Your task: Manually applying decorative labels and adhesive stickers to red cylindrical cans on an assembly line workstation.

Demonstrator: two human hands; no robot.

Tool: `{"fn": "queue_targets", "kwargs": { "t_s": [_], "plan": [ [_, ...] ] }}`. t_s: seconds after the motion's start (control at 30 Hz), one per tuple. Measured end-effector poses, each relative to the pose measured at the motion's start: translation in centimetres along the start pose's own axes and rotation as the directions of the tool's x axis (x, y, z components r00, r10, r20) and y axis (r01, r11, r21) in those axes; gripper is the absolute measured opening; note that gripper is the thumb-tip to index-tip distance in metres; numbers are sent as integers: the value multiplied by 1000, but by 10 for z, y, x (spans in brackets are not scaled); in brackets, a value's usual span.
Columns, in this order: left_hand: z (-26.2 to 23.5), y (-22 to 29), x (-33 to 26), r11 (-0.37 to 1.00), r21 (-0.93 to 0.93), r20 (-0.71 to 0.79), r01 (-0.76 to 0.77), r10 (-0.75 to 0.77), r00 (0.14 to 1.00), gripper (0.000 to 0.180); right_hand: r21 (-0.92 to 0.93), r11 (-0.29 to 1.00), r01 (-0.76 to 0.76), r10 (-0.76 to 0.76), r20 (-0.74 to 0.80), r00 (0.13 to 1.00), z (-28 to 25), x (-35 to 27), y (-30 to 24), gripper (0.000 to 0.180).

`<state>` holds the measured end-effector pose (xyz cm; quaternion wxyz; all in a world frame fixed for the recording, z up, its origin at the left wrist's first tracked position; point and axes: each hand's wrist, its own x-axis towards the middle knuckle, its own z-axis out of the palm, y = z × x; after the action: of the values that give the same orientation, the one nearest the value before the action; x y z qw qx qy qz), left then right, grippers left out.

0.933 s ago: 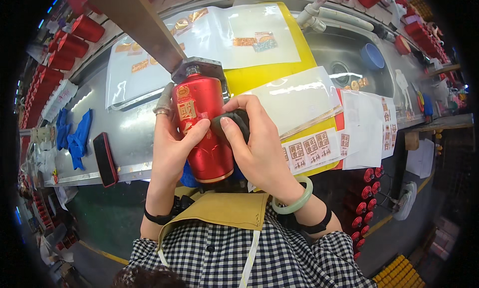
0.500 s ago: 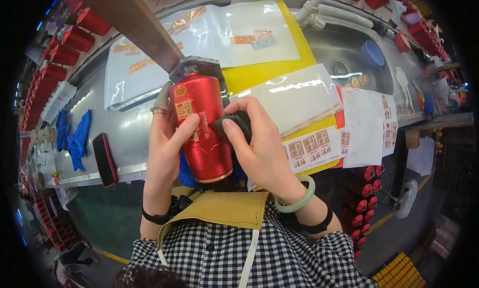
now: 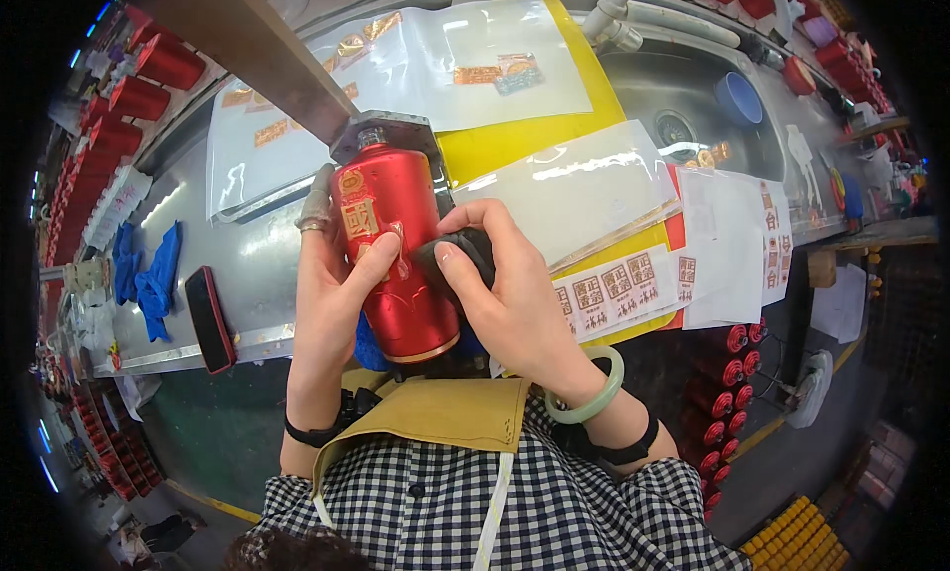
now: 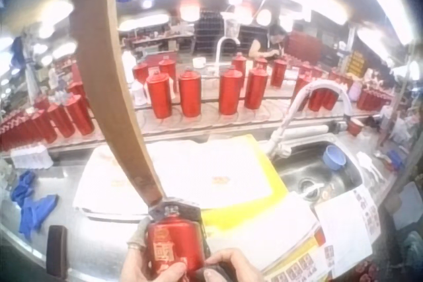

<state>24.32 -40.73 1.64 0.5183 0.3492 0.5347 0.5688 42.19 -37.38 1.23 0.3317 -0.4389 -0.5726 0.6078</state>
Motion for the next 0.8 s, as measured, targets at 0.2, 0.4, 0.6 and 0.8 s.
{"fn": "queue_targets", "kwargs": {
  "t_s": [0.2,0.4,0.6,0.8],
  "plan": [
    [0,-2,-5,997,74,-6,3,-2,1000,73,-120,987,109,-118,-72,990,11,-5,3,21],
    [4,-9,-8,985,164,2,-44,44,999,69,-80,994,69,-80,-145,986,18,-6,-2,23],
    [4,-11,-9,974,215,14,-73,72,997,61,169,985,23,-3,-119,993,19,-7,-4,23],
    [3,-11,-9,966,247,32,-81,76,997,54,189,981,39,-13,-137,990,19,-8,-3,23]
  ]
}}
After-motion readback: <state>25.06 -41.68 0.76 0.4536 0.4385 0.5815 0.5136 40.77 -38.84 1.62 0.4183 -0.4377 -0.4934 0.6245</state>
